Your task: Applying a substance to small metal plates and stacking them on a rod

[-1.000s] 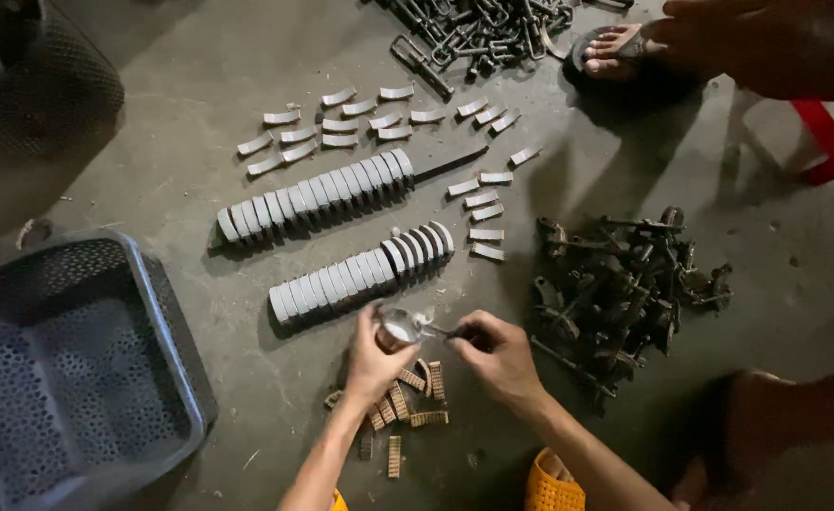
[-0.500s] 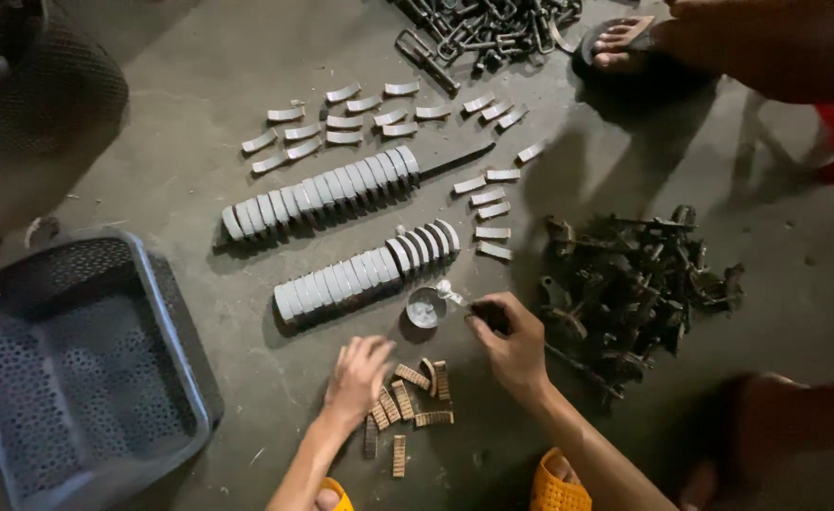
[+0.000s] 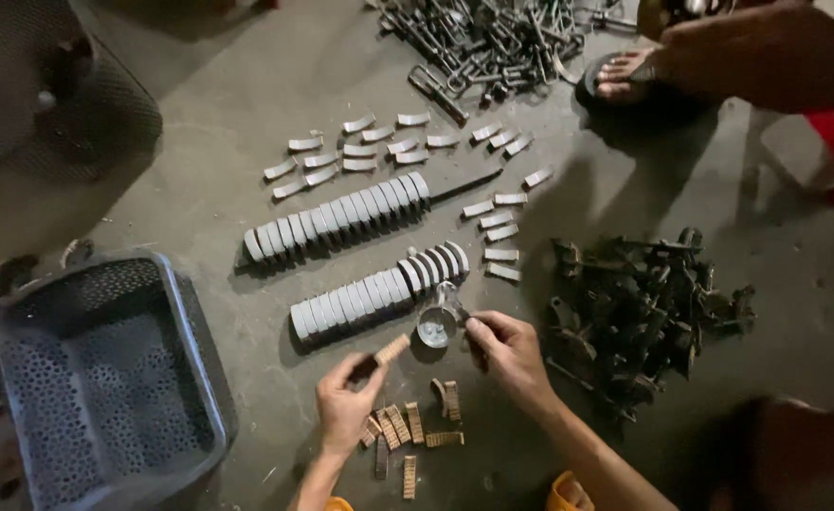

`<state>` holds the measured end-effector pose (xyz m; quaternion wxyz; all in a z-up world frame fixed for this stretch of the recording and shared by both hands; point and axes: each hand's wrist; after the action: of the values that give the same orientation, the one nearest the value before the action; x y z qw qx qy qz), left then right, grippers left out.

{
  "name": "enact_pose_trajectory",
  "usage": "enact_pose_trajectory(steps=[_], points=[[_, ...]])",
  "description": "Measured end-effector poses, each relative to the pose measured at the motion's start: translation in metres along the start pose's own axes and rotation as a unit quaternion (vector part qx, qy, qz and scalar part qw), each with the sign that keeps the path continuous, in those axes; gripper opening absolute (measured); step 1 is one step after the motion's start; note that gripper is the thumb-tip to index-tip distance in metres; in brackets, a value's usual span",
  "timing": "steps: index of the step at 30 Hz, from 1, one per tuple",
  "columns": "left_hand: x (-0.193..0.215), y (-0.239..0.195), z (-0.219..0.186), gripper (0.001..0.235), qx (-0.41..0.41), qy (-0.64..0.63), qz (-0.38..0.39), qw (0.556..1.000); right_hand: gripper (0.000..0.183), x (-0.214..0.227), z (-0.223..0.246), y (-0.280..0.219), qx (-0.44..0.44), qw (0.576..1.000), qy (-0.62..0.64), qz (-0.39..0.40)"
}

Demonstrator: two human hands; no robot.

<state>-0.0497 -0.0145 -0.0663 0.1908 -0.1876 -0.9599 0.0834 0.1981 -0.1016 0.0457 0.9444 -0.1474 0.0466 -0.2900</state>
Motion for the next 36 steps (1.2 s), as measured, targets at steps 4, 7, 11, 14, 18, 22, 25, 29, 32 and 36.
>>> enact_pose_trajectory(steps=[4,7,11,14,18,22,25,29,32,36], points=[[-0.011,0.012,-0.077,0.028,-0.103,-0.023,-0.071,0.992,0.024,-0.005,0.007,0.007,-0.038,0.997,0.041,0.046],[-0.023,0.016,-0.096,0.034,-0.133,-0.025,-0.082,0.987,0.02,-0.011,0.02,0.008,-0.071,0.994,0.07,0.042],[-0.025,0.01,-0.126,0.03,-0.147,-0.053,-0.067,0.985,0.02,-0.017,0.022,0.006,-0.087,0.993,0.037,0.07],[-0.024,0.006,-0.131,0.031,-0.14,-0.069,-0.074,0.985,0.019,-0.01,0.012,0.014,-0.097,0.991,-0.02,0.086],[-0.027,0.009,-0.111,0.027,-0.174,-0.014,-0.097,0.98,0.017,0.006,-0.003,0.025,0.091,0.964,-0.239,0.073],[-0.028,0.009,-0.113,0.03,-0.177,-0.011,-0.092,0.98,0.012,0.006,-0.018,0.019,0.235,0.918,-0.315,0.048],[-0.03,0.007,-0.117,0.027,-0.195,-0.008,-0.079,0.978,0.009,-0.012,0.018,0.001,0.315,0.909,-0.252,0.103],[-0.039,0.007,-0.086,0.027,-0.234,0.046,-0.108,0.965,0.007,-0.014,0.009,0.001,0.293,0.896,-0.328,0.055],[-0.041,0.004,-0.085,0.025,-0.233,0.058,-0.111,0.964,0.008,-0.013,0.012,0.002,0.29,0.893,-0.345,0.022],[-0.043,0.003,-0.081,0.027,-0.24,0.056,-0.112,0.963,0.011,-0.013,0.022,0.0,0.269,0.911,-0.313,-0.013]])
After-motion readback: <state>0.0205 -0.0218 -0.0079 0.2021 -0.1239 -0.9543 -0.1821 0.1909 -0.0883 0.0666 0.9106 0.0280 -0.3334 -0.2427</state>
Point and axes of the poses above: each hand's wrist, its own y-axis towards the middle knuckle, its own x-axis out of the back of the hand, z = x × y, and after that the axes turned 9 degrees about x, right-handed
